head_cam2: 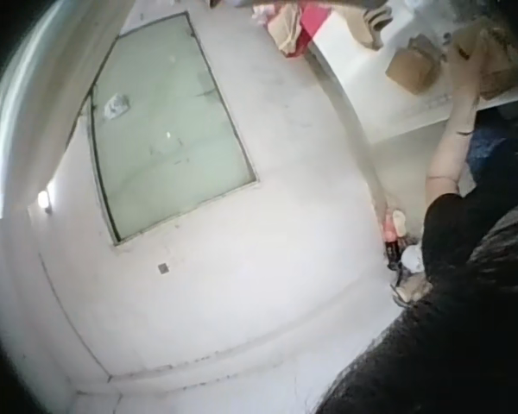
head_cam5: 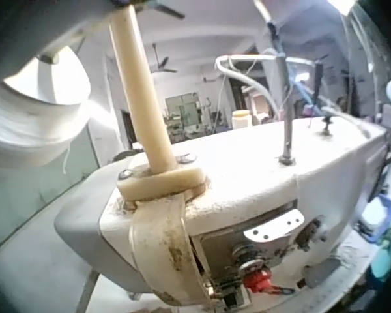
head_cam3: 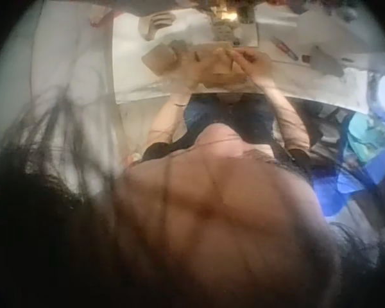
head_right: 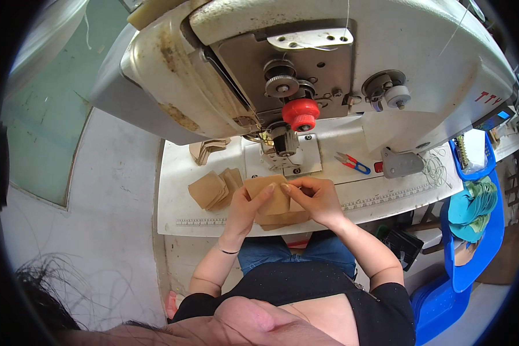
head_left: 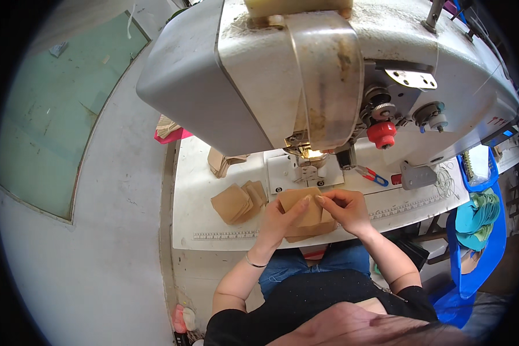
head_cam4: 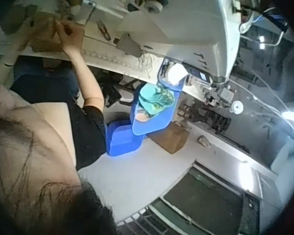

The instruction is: The person repeatedly sews small beige fabric pieces using a sewing machine. They pick up a piece, position it under the needle, sew a short seam, and place the finished piece aside. This cycle repeats throughout the clip.

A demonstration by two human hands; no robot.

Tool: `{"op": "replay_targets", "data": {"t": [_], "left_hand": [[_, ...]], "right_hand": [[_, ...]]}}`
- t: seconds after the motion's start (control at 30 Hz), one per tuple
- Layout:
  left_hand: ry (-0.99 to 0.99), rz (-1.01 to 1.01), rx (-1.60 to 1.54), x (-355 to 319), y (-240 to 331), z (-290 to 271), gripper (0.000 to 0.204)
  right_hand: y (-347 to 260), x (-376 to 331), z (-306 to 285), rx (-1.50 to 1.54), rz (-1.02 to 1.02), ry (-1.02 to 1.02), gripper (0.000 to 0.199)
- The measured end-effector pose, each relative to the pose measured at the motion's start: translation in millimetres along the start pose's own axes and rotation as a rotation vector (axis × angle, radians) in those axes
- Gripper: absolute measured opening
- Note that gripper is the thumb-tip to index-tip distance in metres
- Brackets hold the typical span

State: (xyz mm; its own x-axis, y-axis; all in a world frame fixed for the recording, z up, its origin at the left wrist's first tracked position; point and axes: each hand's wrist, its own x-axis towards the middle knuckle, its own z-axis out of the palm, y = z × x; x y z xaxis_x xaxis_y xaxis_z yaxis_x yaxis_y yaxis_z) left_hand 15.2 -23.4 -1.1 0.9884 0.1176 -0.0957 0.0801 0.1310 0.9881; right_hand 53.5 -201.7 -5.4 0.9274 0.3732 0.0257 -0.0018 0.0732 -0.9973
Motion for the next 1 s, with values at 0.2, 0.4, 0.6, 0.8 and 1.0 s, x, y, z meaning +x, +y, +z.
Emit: {"op": "replay_targets", "data": {"t": [0.2,0.4,0.6,0.8,1.0], "left_hand": [[-0.033,0.015,-0.032,31.8,27.6,-9.0,0.029],[-0.024,0.031,-0.192,67.0,41.5,-15.8,0.029],[-0.105,-0.013,-0.174,74.1,51.8,-20.8,0.028],[-0.164,0.024,-0.064,80.2,53.7,-27.7,0.034],[-0.233,-0.028,0.021,73.3,72.9,-30.2,0.03]], "right_hand": [[-25.8,25.3,2.7,-0.105,0.019,-0.051,0.027],[-39.9,48.5,14.6,-0.075,0.067,-0.054,0.039],[-35.7,50.6,18.1,-0.01,0.061,-0.035,0.04],[-30.9,49.1,23.0,-0.004,0.047,-0.044,0.039],[-31.1,49.3,23.8,0.012,0.029,-0.024,0.04]]}}
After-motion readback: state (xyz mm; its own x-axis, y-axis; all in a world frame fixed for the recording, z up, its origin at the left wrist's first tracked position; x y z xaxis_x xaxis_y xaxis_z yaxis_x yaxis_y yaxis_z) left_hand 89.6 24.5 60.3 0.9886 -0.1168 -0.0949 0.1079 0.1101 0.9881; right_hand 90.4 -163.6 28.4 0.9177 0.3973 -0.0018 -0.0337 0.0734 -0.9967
